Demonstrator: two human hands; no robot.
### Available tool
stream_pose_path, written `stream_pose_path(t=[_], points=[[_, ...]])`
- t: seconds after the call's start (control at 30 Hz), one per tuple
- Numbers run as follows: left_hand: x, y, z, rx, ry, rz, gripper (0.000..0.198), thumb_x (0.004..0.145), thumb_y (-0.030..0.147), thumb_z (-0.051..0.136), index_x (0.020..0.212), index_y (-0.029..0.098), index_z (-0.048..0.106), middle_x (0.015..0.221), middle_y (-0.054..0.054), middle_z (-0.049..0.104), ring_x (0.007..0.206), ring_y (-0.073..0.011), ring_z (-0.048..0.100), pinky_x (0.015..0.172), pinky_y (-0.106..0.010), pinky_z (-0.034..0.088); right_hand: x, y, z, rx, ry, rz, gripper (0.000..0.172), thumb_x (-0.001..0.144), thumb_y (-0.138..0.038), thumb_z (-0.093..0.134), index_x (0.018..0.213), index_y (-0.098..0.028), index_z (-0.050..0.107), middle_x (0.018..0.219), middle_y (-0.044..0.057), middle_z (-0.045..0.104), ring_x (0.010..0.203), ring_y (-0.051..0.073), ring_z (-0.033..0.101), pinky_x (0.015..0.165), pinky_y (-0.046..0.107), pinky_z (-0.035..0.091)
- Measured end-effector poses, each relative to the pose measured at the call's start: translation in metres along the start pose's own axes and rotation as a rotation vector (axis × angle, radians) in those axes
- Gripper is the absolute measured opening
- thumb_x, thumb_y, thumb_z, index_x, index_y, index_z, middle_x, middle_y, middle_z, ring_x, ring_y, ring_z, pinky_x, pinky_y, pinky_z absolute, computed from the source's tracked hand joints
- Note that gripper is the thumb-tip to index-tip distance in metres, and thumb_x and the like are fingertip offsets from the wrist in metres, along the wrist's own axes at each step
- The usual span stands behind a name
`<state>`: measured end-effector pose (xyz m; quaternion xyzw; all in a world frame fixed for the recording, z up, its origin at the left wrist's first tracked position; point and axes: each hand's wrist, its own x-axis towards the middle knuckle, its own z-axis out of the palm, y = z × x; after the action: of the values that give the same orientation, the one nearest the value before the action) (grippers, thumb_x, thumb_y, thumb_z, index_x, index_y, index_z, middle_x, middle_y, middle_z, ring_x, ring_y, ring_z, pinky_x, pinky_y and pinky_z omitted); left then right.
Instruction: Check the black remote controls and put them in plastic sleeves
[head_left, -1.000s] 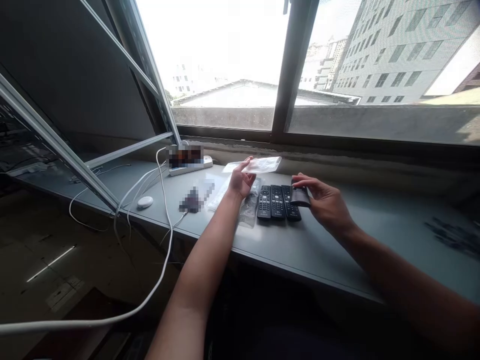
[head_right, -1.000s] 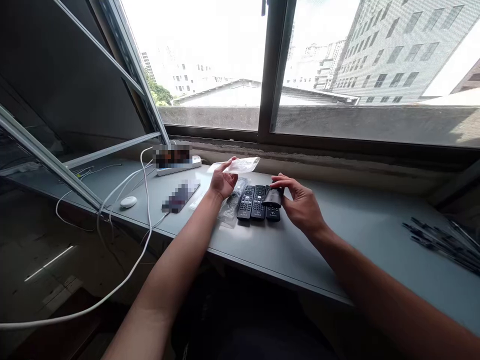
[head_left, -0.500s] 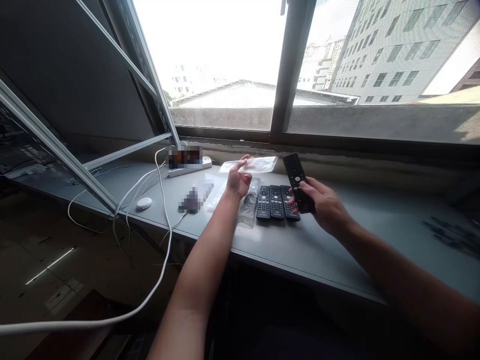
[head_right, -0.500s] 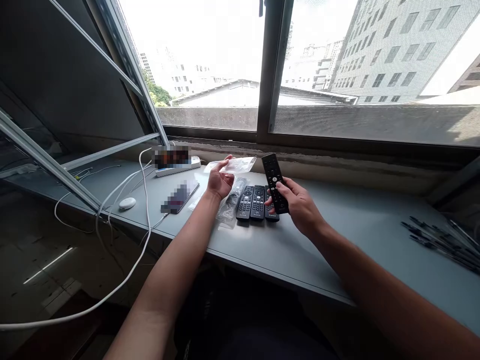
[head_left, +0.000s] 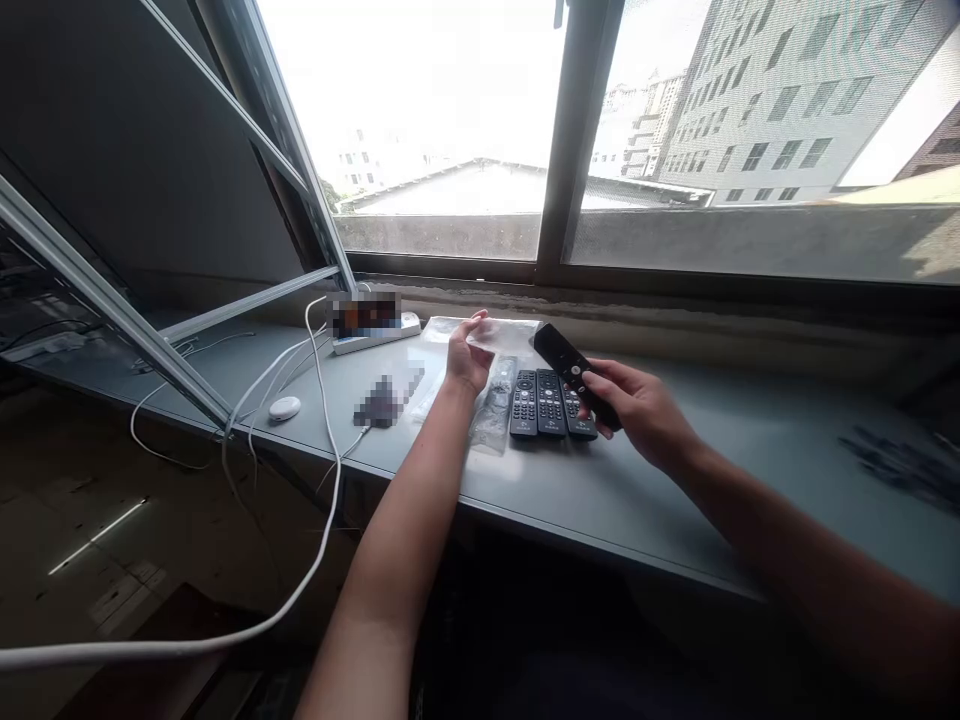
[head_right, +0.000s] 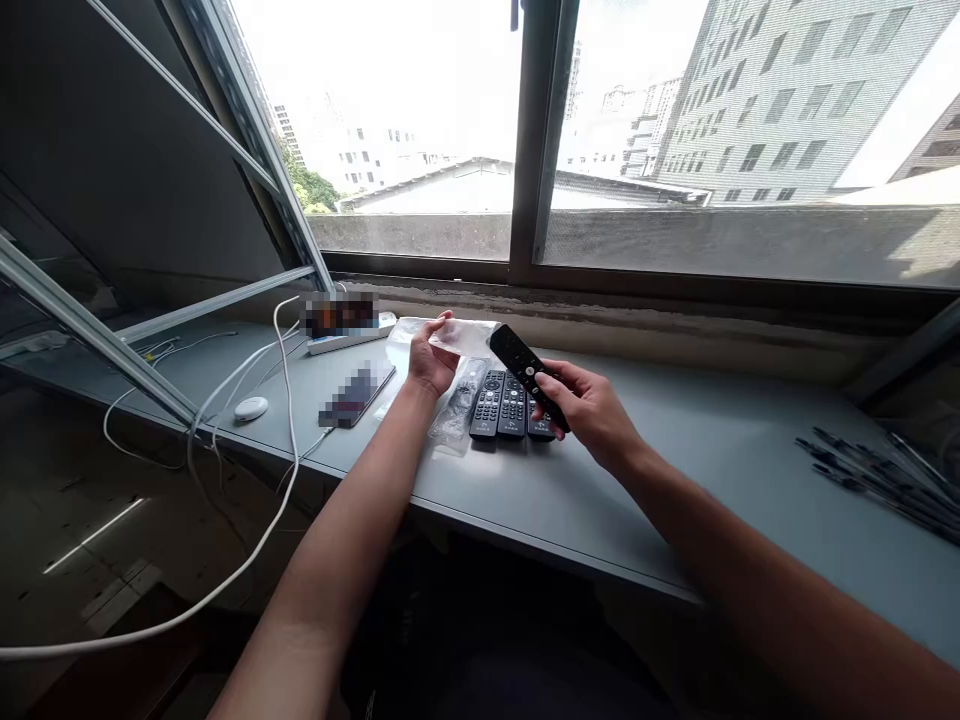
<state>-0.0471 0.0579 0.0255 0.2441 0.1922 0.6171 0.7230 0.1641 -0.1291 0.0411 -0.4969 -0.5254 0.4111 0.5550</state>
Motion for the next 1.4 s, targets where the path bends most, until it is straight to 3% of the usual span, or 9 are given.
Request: stream_pose_path(t=[0.17, 0.33, 0.53, 0.63, 0.77, 0.87, 1.03, 1.23, 1.4], points=[[0.002, -0.003, -0.002, 0.104, -0.048, 0.012, 0.033, 0.087, 0.025, 0.077, 0.119, 0.018, 0.078, 0.096, -0.005, 0.075, 0.081, -0.0147, 0.070, 0.071, -0.024, 0.054, 0.001, 0.001, 0.001, -0.013, 0.011, 0.022, 0.051, 0.093, -0.055, 0.088, 0.127, -0.018, 0.080, 0.082, 0.007, 0.077, 0.070, 0.023, 0.072, 0.042, 0.026, 0.045], [-0.008, -0.007, 0.003, 0.352, -0.264, -0.020, 0.043, 0.085, 0.040, 0.086, 0.122, 0.019, 0.080, 0.113, -0.010, 0.078, 0.094, -0.0197, 0.073, 0.074, -0.026, 0.055, 0.004, 0.006, 0.001, 0.016, 0.013, 0.055, 0.053, 0.090, -0.056, 0.090, 0.126, -0.018, 0.079, 0.088, 0.008, 0.079, 0.070, 0.022, 0.074, 0.041, 0.025, 0.043], [-0.022, -0.011, 0.008, 0.633, -0.481, -0.123, 0.046, 0.080, 0.050, 0.097, 0.113, 0.021, 0.084, 0.114, -0.010, 0.078, 0.094, -0.0200, 0.072, 0.068, -0.024, 0.048, 0.006, 0.007, 0.002, 0.040, 0.040, 0.048, 0.056, 0.086, -0.060, 0.093, 0.120, -0.019, 0.075, 0.083, 0.005, 0.078, 0.067, 0.020, 0.072, 0.041, 0.023, 0.044], [-0.020, -0.013, 0.007, 0.618, -0.429, -0.103, 0.044, 0.075, 0.047, 0.101, 0.105, 0.019, 0.084, 0.108, -0.011, 0.079, 0.094, -0.0208, 0.073, 0.072, -0.026, 0.050, 0.008, 0.009, 0.000, 0.049, 0.039, 0.047, 0.052, 0.087, -0.057, 0.094, 0.120, -0.020, 0.076, 0.091, 0.007, 0.081, 0.071, 0.020, 0.074, 0.046, 0.025, 0.051], [-0.011, -0.014, 0.004, 0.526, -0.255, 0.042, 0.042, 0.079, 0.045, 0.098, 0.111, 0.021, 0.085, 0.103, -0.008, 0.080, 0.092, -0.0190, 0.072, 0.071, -0.025, 0.051, 0.011, 0.013, -0.005, 0.082, 0.063, 0.007, 0.040, 0.090, -0.047, 0.094, 0.117, -0.022, 0.080, 0.119, 0.010, 0.082, 0.092, 0.025, 0.082, 0.055, 0.027, 0.062], [-0.005, -0.013, 0.003, 0.461, -0.201, 0.088, 0.041, 0.081, 0.043, 0.097, 0.114, 0.022, 0.084, 0.100, -0.006, 0.080, 0.089, -0.0160, 0.072, 0.070, -0.023, 0.051, 0.012, 0.015, -0.007, 0.062, 0.094, 0.002, 0.033, 0.091, -0.042, 0.094, 0.114, -0.022, 0.081, 0.126, 0.010, 0.081, 0.097, 0.027, 0.083, 0.057, 0.028, 0.066], [-0.004, -0.016, 0.003, 0.396, -0.281, 0.013, 0.042, 0.076, 0.040, 0.102, 0.105, 0.016, 0.084, 0.107, -0.009, 0.081, 0.091, -0.0162, 0.074, 0.077, -0.025, 0.058, 0.012, 0.017, -0.005, 0.118, 0.120, 0.047, 0.030, 0.090, -0.036, 0.096, 0.110, -0.020, 0.081, 0.124, 0.012, 0.081, 0.098, 0.028, 0.085, 0.065, 0.029, 0.072], [-0.016, -0.019, 0.006, 0.512, -0.416, -0.062, 0.044, 0.076, 0.044, 0.103, 0.102, 0.014, 0.084, 0.110, -0.014, 0.082, 0.097, -0.0218, 0.078, 0.085, -0.031, 0.059, 0.011, 0.017, -0.001, 0.157, 0.098, 0.043, 0.028, 0.089, -0.034, 0.095, 0.108, -0.021, 0.079, 0.121, 0.012, 0.081, 0.099, 0.030, 0.085, 0.051, 0.027, 0.067], [-0.020, -0.015, 0.009, 0.518, -0.428, -0.092, 0.045, 0.076, 0.046, 0.102, 0.103, 0.016, 0.083, 0.110, -0.014, 0.082, 0.102, -0.0243, 0.078, 0.086, -0.032, 0.059, 0.011, 0.017, -0.001, 0.152, 0.102, 0.035, 0.029, 0.091, -0.035, 0.094, 0.110, -0.021, 0.078, 0.123, 0.011, 0.081, 0.101, 0.029, 0.086, 0.060, 0.028, 0.073]])
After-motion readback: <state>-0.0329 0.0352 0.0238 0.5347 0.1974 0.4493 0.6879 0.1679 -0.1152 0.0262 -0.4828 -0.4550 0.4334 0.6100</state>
